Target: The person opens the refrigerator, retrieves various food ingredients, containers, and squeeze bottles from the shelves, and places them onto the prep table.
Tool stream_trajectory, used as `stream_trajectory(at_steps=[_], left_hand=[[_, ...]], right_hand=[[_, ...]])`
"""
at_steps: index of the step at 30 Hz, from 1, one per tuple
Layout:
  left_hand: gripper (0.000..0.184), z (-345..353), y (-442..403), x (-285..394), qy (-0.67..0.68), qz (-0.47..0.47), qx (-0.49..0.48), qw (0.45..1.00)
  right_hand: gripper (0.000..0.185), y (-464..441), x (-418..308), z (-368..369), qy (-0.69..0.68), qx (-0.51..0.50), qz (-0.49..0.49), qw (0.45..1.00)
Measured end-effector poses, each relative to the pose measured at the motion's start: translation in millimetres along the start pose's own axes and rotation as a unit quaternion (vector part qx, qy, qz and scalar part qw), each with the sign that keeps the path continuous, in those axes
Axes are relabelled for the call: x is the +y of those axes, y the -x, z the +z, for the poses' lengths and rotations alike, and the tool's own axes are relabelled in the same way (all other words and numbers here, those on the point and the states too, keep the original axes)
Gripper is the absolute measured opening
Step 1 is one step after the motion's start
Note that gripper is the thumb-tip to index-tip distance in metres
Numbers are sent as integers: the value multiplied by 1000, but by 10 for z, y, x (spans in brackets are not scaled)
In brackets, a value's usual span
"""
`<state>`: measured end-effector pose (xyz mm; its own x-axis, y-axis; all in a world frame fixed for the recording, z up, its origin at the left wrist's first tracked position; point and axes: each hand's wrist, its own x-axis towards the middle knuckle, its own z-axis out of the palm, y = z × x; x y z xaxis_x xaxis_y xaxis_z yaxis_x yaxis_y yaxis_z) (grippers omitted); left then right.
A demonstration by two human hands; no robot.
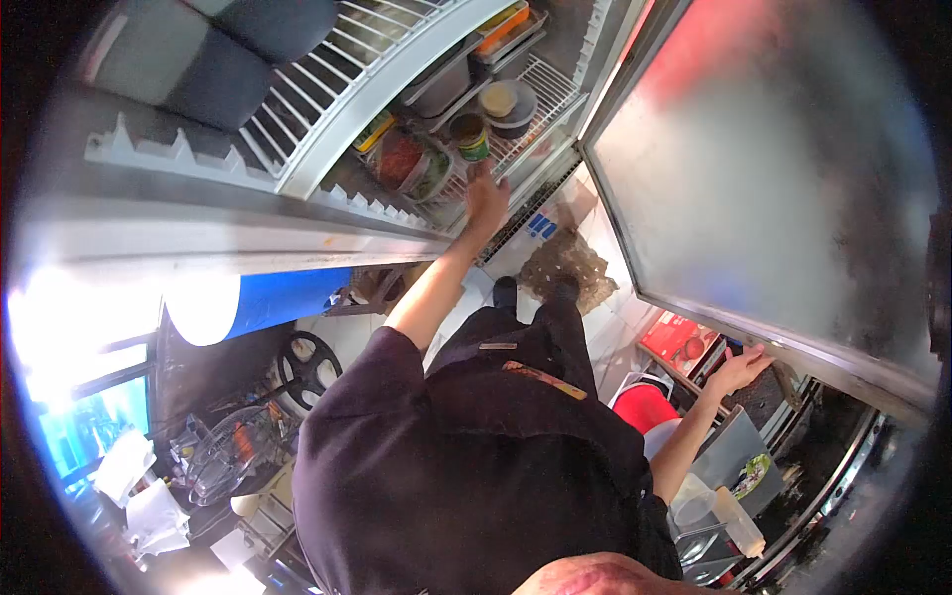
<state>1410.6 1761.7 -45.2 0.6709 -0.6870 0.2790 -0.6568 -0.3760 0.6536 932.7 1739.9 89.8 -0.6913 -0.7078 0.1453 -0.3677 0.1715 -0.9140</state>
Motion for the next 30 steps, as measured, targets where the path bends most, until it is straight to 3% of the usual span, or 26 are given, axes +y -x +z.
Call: stream_trajectory(at_steps=[2,4,6,7,8,10,14,15,16,17,18,20,23,26,29,30], left_hand=[[49,-58,-220,169,-44,43,97,993],[48,16,-474,175,1,-57,78,995],[45,88,-728,137,12,-119,65,991],[42,116,-841,108,1,-132,62,989],[39,140,-929,111,-10,-144,61,988],[34,135,-1099,202,-8,-170,46,984],[30,328,-1333,219,43,-276,65,958],[28,366,-1369,211,46,-307,50,949],[27,391,-1401,196,50,-336,36,940],[26,428,-1432,172,54,-366,21,929],[25,579,-1431,4,162,-387,54,906],[23,920,-1425,-432,371,-409,120,825],[20,539,-1375,-40,456,-457,83,759],[20,575,-1319,-107,413,-462,113,777],[21,754,-1223,-401,454,-434,126,768],[22,772,-1204,-434,471,-433,131,757]], right_hand=[[52,-170,164,144,-52,4,69,996],[50,-320,644,356,-116,-20,153,981],[45,-81,922,638,-28,-121,80,989],[46,93,777,830,-21,-185,120,975],[48,238,589,1109,-16,-249,161,955],[47,335,659,1676,-49,-395,115,910],[35,770,-95,2723,-85,-586,70,802],[39,868,-39,3023,-58,-609,-10,791],[40,966,-164,3240,-134,-665,12,735],[40,1067,-56,3551,-41,-662,-77,744],[39,1149,-115,3781,-9,-668,-133,732],[42,1445,17,4319,-84,-645,-108,752],[40,1641,-287,4644,-91,-716,95,686],[41,1806,-419,4893,-92,-706,209,671],[42,1846,-438,5014,-140,-764,207,595],[42,1856,-457,5029,-143,-752,200,612]])
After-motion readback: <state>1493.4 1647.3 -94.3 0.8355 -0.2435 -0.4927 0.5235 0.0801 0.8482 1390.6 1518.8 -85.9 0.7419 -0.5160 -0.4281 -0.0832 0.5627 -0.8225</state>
